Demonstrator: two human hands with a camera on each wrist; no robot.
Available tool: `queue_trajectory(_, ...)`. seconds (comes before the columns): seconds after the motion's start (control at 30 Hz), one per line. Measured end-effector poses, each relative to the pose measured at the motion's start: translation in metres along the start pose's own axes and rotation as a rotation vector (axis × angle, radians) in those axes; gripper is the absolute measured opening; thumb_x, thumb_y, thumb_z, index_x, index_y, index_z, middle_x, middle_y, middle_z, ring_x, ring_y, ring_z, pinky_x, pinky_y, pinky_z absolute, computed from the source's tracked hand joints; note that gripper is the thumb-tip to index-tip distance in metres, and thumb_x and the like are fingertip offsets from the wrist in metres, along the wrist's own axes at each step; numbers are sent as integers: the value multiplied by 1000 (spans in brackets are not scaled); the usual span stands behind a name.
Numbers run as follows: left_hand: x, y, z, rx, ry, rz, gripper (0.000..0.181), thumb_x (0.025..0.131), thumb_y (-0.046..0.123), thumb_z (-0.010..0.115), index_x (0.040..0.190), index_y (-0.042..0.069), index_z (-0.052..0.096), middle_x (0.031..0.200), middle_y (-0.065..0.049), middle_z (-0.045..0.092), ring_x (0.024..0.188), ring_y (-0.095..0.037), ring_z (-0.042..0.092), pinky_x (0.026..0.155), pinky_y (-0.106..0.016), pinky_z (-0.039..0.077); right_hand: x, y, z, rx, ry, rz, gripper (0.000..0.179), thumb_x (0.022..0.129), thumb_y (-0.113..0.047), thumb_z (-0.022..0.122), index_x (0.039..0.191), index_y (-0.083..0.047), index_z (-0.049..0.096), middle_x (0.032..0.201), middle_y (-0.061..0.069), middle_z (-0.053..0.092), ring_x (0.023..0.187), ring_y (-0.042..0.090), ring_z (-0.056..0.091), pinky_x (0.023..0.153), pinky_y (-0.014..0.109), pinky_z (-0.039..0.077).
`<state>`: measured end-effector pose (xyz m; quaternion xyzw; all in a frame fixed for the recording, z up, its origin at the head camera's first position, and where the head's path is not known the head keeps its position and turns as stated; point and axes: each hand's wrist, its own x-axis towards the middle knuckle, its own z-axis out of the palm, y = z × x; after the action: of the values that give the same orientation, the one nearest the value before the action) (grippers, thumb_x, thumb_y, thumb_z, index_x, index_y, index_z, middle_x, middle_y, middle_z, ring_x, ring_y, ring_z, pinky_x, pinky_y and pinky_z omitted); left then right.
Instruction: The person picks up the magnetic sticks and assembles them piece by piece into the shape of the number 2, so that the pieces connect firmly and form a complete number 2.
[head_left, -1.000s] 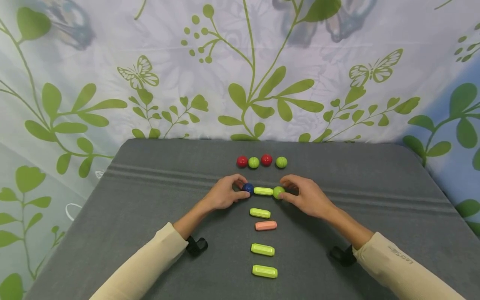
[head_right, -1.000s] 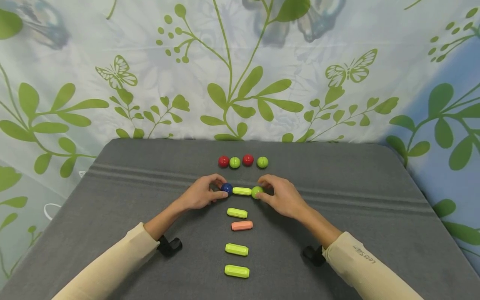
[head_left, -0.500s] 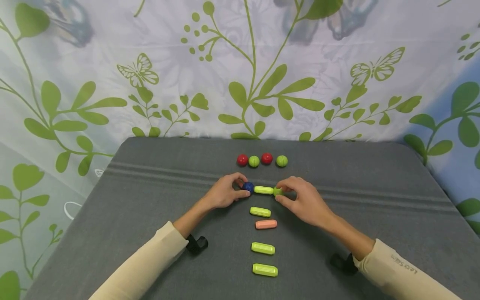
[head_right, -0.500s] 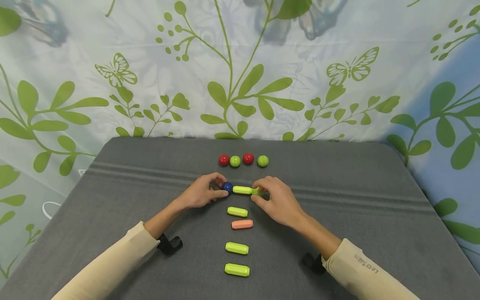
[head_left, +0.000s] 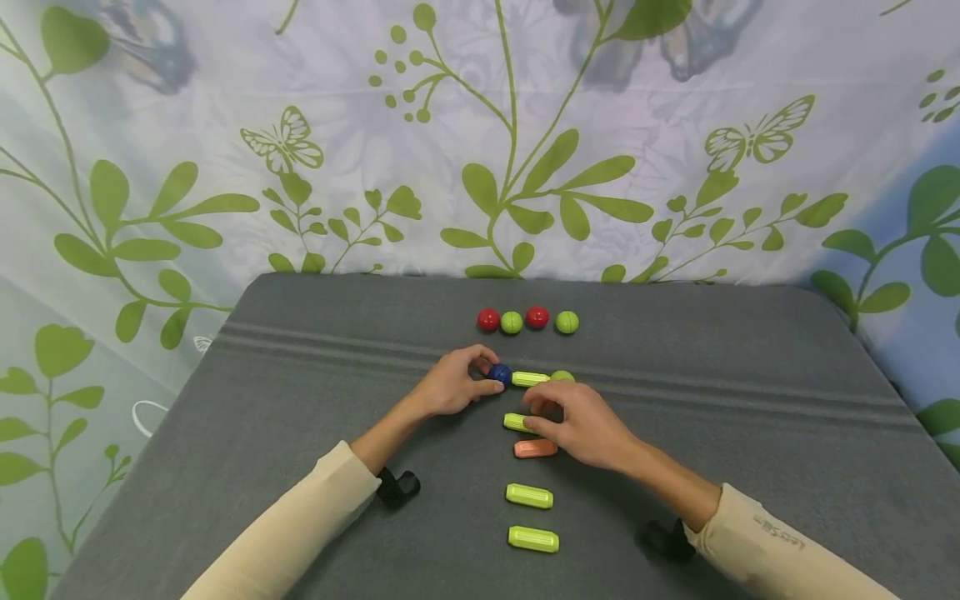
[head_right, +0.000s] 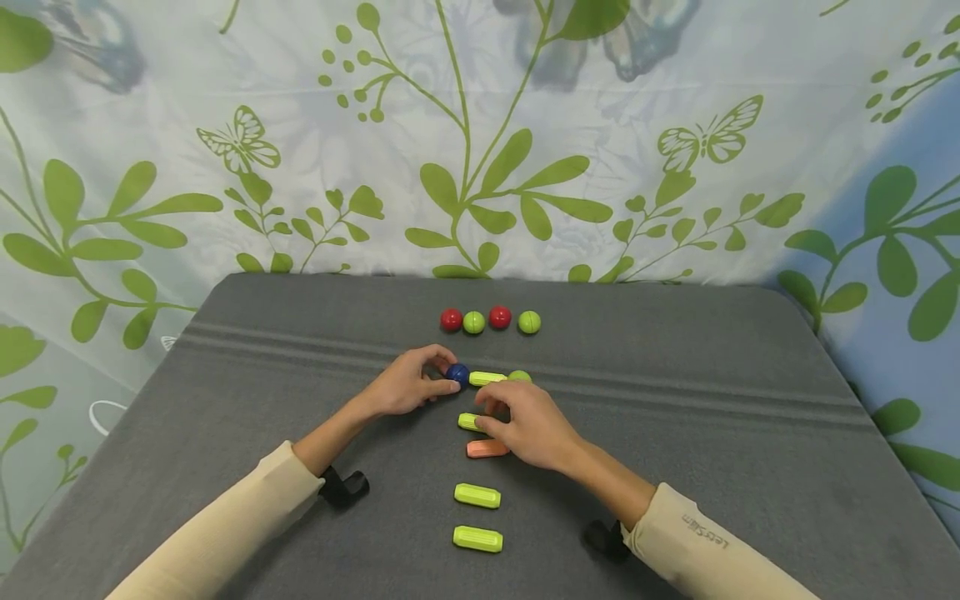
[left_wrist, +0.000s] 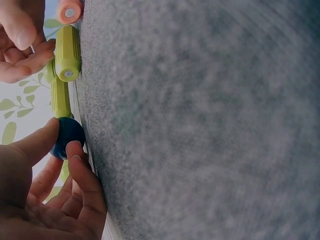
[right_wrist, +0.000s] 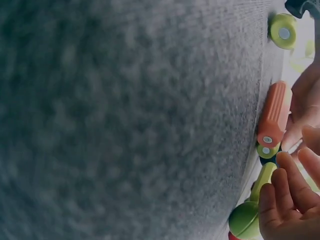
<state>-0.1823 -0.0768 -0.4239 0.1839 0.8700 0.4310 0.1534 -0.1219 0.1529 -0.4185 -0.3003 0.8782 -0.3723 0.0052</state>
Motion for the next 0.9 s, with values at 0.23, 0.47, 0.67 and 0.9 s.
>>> queue_trajectory(0.23,0,-1,2,0,5,2,31,93,17,72,120,7,61,104,-9,63,69,-15,61,62,-29,50,-1,0,2,-15,-58,36,16,90,-14,74,106,-12,71,92,-10,65,84,8,60,75,36,51)
queue_trajectory(0.47,0,0,2,3,13,-4,31,92,17,73,119,8,62,104,-9,63,69,-15,61,62,-29,50,-2,1,3,-54,-68,47,16,88,-10,75,104,-12,72,88,-11,63,78,6,56,70,31,49)
queue_trajectory(0.67,0,-1,1,0,7,-11,32,92,17,73,120,8,61,106,-9,63,69,-15,61,62,-29,50,-6,5,-1,-72,-58,49,16,86,-10,77,101,-14,72,86,-13,62,77,4,56,69,30,48)
queue_trajectory(0.9,0,0,1,-3,6,-8,32,92,16,73,121,7,61,106,-10,62,70,-15,61,63,-29,50,-15,10,-11,-99,-59,59,17,85,-8,77,101,-14,72,85,-14,61,77,4,55,68,30,48)
